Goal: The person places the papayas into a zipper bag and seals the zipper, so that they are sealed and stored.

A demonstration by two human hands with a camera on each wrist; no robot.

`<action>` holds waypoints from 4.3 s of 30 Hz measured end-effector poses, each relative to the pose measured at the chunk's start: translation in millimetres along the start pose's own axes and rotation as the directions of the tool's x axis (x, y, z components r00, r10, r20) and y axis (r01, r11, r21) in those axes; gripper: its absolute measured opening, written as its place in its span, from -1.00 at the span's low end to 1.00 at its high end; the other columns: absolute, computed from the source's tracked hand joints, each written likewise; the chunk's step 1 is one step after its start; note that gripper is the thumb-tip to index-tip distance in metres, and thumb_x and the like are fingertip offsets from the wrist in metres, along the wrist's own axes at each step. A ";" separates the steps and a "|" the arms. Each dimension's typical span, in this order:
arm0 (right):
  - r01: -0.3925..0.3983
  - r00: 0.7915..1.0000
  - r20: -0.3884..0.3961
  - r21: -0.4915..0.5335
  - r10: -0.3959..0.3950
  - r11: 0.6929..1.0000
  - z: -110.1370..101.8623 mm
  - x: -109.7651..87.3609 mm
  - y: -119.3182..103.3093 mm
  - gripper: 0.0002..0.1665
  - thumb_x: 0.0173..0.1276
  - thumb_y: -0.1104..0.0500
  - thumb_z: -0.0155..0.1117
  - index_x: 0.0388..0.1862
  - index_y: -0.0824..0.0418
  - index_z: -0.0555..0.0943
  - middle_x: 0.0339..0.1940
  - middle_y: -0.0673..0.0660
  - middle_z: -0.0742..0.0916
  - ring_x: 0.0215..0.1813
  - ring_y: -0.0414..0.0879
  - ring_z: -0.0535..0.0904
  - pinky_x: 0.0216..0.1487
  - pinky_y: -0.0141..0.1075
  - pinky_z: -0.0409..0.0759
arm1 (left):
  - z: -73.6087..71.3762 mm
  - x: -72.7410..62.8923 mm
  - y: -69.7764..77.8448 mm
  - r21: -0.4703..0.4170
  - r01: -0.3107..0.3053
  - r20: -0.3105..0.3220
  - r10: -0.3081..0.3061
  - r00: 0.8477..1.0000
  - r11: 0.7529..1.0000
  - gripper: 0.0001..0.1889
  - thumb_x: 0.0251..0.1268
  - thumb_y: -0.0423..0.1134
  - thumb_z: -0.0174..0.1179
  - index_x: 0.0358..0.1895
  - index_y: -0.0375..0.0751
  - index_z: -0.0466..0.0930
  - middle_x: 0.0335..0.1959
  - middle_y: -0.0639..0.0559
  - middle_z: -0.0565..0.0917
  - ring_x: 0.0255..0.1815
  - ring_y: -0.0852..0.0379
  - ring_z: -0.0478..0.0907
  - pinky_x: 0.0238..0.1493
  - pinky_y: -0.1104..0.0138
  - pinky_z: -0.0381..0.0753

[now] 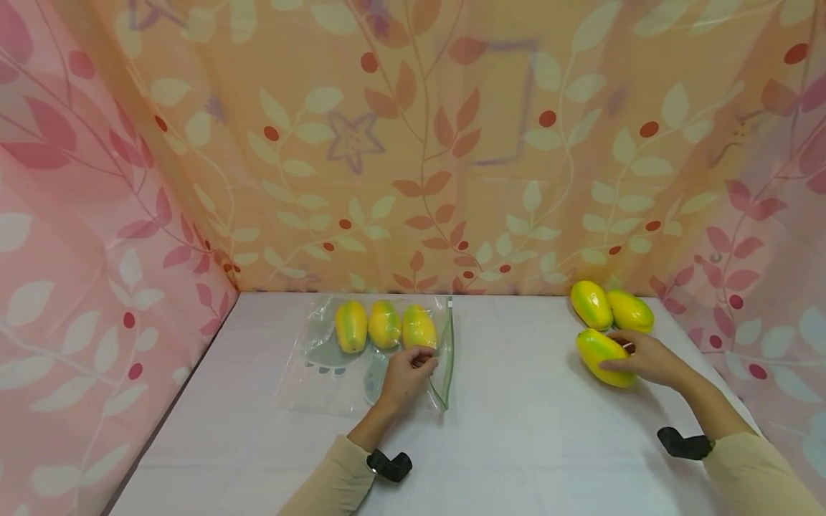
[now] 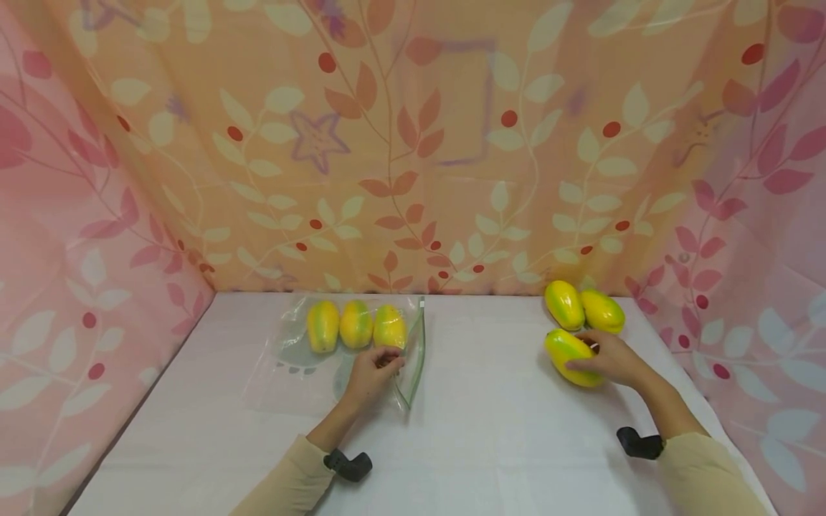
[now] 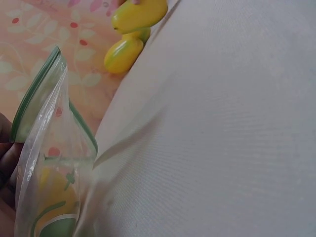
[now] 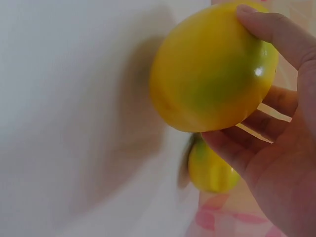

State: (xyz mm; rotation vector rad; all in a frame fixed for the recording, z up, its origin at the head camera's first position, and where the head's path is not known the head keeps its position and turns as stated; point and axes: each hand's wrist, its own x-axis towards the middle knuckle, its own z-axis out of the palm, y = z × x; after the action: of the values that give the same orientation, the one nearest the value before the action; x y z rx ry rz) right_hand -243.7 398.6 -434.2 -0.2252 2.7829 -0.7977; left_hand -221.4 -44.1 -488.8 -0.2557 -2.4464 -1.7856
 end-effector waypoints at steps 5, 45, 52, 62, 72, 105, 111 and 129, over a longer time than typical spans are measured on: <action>0.022 1.000 -0.008 0.025 -0.021 0.999 11.4 4.3 -13.2 -0.14 0.17 -0.14 0.42 0.26 0.41 0.43 0.05 0.30 0.61 -0.07 0.01 0.50 -0.10 -0.23 0.62 | 0.5 -0.4 -1.1 -0.006 -0.003 0.007 0.003 1.000 1.000 -0.82 0.25 -0.33 0.25 -0.17 -0.38 0.69 -0.34 -0.17 0.72 -0.40 0.24 0.51 -0.34 0.53 0.52; 0.073 0.993 -0.103 0.115 -0.061 0.991 59.7 63.2 -90.8 -0.08 0.12 -0.21 0.44 0.29 0.32 0.41 0.16 0.30 0.58 0.09 0.13 0.47 0.09 -0.06 0.54 | 1.1 -3.1 -5.4 -0.006 -0.149 -0.016 0.149 0.989 0.989 -0.81 0.23 -0.34 0.23 -0.23 -0.46 0.67 -0.43 -0.10 0.70 -0.45 0.33 0.50 -0.41 0.50 0.54; 0.094 0.992 -0.093 0.147 -0.081 0.985 70.0 67.4 -103.3 -0.12 0.12 -0.16 0.45 0.28 0.32 0.43 0.16 0.30 0.56 0.10 0.14 0.46 0.13 -0.03 0.56 | 1.9 -1.6 -3.1 -0.018 -0.025 -0.002 0.024 1.000 1.000 -0.83 0.22 -0.34 0.25 -0.19 -0.39 0.69 -0.37 -0.16 0.72 -0.43 0.30 0.51 -0.36 0.52 0.53; 0.087 0.995 -0.059 0.192 -0.077 0.978 81.2 73.1 -116.6 -0.12 0.13 -0.14 0.46 0.31 0.29 0.41 0.18 0.28 0.56 0.12 0.12 0.45 0.19 0.01 0.54 | 3.2 -0.8 -4.1 -0.012 -0.002 -0.006 0.002 1.000 1.000 -0.84 0.23 -0.36 0.25 -0.19 -0.39 0.69 -0.38 -0.16 0.72 -0.44 0.25 0.51 -0.37 0.53 0.52; 0.067 0.997 -0.054 0.248 -0.056 0.966 83.8 80.8 -128.3 -0.16 0.11 -0.15 0.47 0.25 0.24 0.38 0.15 0.25 0.56 0.13 0.11 0.46 0.21 -0.01 0.53 | 3.2 -0.6 -2.3 -0.008 0.006 -0.004 -0.006 1.000 1.000 -0.83 0.23 -0.35 0.25 -0.18 -0.38 0.69 -0.37 -0.15 0.72 -0.43 0.26 0.51 -0.37 0.53 0.51; 0.104 0.994 -0.053 0.299 -0.092 0.949 120.1 92.5 -168.4 -0.23 0.08 -0.11 0.50 0.20 0.20 0.46 0.12 0.17 0.61 0.06 0.03 0.49 0.21 -0.07 0.56 | 1.9 0.5 1.5 -0.013 0.047 0.013 -0.047 0.999 0.999 -0.79 0.28 -0.33 0.23 -0.09 -0.38 0.66 -0.32 -0.11 0.72 -0.39 0.24 0.53 -0.35 0.54 0.52; 0.103 0.994 -0.063 0.308 -0.088 0.946 127.4 98.0 -176.0 -0.28 0.08 -0.10 0.50 0.15 0.19 0.48 0.05 0.16 0.63 0.02 0.01 0.49 0.13 -0.13 0.59 | 1.5 1.5 4.2 -0.028 0.031 0.015 -0.031 0.999 0.999 -0.81 0.28 -0.30 0.24 -0.11 -0.31 0.68 -0.31 -0.11 0.73 -0.40 0.26 0.55 -0.34 0.53 0.54; 0.089 0.991 -0.123 0.313 -0.053 0.946 141.4 105.4 -184.4 -0.29 0.08 -0.18 0.48 0.09 0.18 0.52 -0.04 0.13 0.68 -0.08 -0.03 0.52 -0.01 -0.24 0.60 | 3.1 -3.6 17.0 -0.071 -0.012 0.024 0.013 1.000 0.997 -0.81 0.28 -0.37 0.22 -0.11 -0.41 0.67 -0.30 -0.23 0.72 -0.40 0.28 0.53 -0.34 0.55 0.52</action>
State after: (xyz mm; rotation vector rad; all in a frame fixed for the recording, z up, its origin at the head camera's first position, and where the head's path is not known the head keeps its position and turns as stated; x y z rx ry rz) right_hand -291.9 150.7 -470.9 -0.2285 2.7061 -1.2985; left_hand -214.4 -36.4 -474.4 -0.2996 -2.3949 -1.8776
